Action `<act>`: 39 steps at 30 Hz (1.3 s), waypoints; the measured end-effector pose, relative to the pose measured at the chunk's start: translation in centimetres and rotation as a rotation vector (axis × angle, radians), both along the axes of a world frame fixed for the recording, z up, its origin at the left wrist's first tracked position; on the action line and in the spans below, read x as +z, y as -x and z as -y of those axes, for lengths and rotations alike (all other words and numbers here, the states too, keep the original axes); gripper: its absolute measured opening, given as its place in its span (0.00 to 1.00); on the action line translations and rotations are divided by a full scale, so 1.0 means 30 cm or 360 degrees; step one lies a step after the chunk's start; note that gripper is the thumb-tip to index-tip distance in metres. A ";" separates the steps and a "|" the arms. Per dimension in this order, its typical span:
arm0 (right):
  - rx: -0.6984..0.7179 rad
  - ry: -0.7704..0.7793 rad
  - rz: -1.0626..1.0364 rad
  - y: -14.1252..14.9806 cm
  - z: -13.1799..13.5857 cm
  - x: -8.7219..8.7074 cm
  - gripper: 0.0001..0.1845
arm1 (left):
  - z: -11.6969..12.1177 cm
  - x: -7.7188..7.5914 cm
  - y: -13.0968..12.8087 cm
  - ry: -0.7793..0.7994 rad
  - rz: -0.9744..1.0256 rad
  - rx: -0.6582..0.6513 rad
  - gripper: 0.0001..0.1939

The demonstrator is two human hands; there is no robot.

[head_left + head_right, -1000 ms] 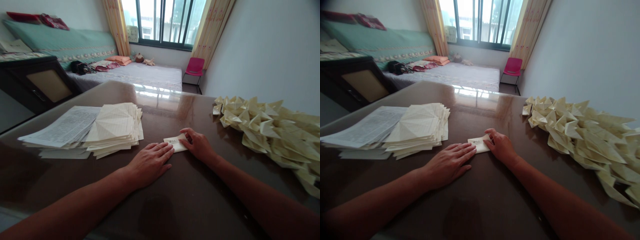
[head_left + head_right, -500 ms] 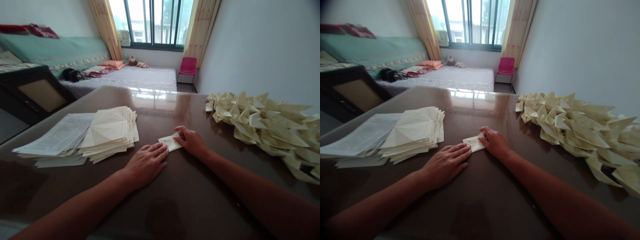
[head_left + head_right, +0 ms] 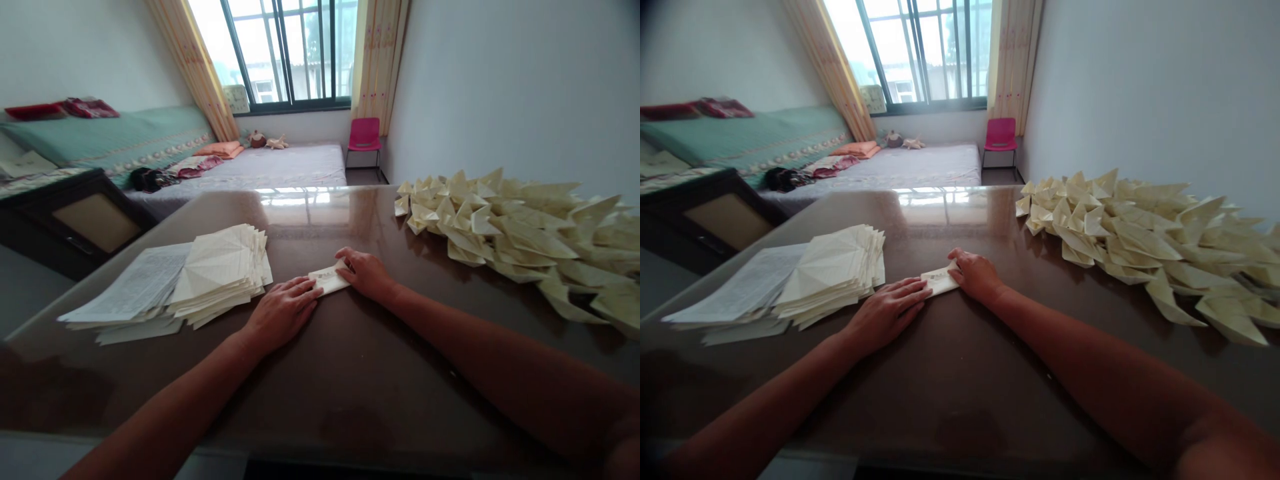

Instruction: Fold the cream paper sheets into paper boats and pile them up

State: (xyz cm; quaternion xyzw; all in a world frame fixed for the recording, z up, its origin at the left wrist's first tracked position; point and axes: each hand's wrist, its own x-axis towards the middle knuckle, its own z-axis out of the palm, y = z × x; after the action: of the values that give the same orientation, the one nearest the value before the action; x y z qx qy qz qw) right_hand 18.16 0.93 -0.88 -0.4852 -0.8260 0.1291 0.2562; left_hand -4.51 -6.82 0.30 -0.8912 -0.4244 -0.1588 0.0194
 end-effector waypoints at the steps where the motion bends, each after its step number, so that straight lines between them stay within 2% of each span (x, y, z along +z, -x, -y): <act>1: -0.0005 -0.0006 0.0007 0.000 0.001 0.002 0.14 | 0.001 0.002 -0.001 -0.0020 -0.0019 -0.0010 0.17; 8: -0.0024 0.0006 0.0065 0.006 0.015 0.019 0.15 | 0.005 0.023 -0.003 -0.0140 -0.0205 -0.0016 0.16; 13: -0.0043 -0.0025 0.0145 0.008 0.019 0.021 0.15 | 0.003 0.019 -0.011 -0.0255 -0.0251 -0.0060 0.17; 17: -0.0033 -0.0210 0.0260 0.003 0.033 0.044 0.16 | 0.003 0.016 -0.018 -0.0263 -0.0242 -0.0054 0.17; 19: 0.0056 -0.0379 0.0341 0.004 0.061 0.060 0.17 | 0.005 0.017 -0.019 -0.0261 -0.0223 -0.0048 0.18; 21: 0.0311 -0.0436 0.0433 0.008 0.103 0.071 0.20 | 0.007 0.018 -0.019 -0.0255 -0.0211 -0.0058 0.18; 23: 0.0666 -0.0298 0.0527 0.011 0.148 0.073 0.27 | 0.008 0.018 -0.017 -0.0248 -0.0204 -0.0071 0.17; 25: 0.0764 -0.0135 0.0573 0.007 0.180 0.069 0.40 | 0.007 0.016 -0.016 -0.0239 -0.0190 -0.0079 0.16; 27: 0.0772 0.0015 0.0602 -0.007 0.192 0.066 0.49 | 0.006 0.017 -0.017 -0.0231 -0.0157 -0.0077 0.16; 32: 0.0693 0.0174 0.0694 -0.056 0.176 0.079 0.53 | 0.013 0.027 -0.022 -0.0183 -0.0111 -0.0046 0.15; 39: 0.0639 0.0147 0.0772 -0.063 0.178 0.079 0.54 | 0.013 0.026 -0.004 -0.0084 0.0004 0.0121 0.14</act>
State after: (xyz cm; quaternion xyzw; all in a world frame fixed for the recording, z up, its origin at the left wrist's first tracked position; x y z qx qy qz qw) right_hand 20.04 -4.40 1.49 -0.3401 -0.9356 0.0950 -0.0010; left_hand -4.38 -7.20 1.10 -0.8734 -0.4537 -0.1701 0.0484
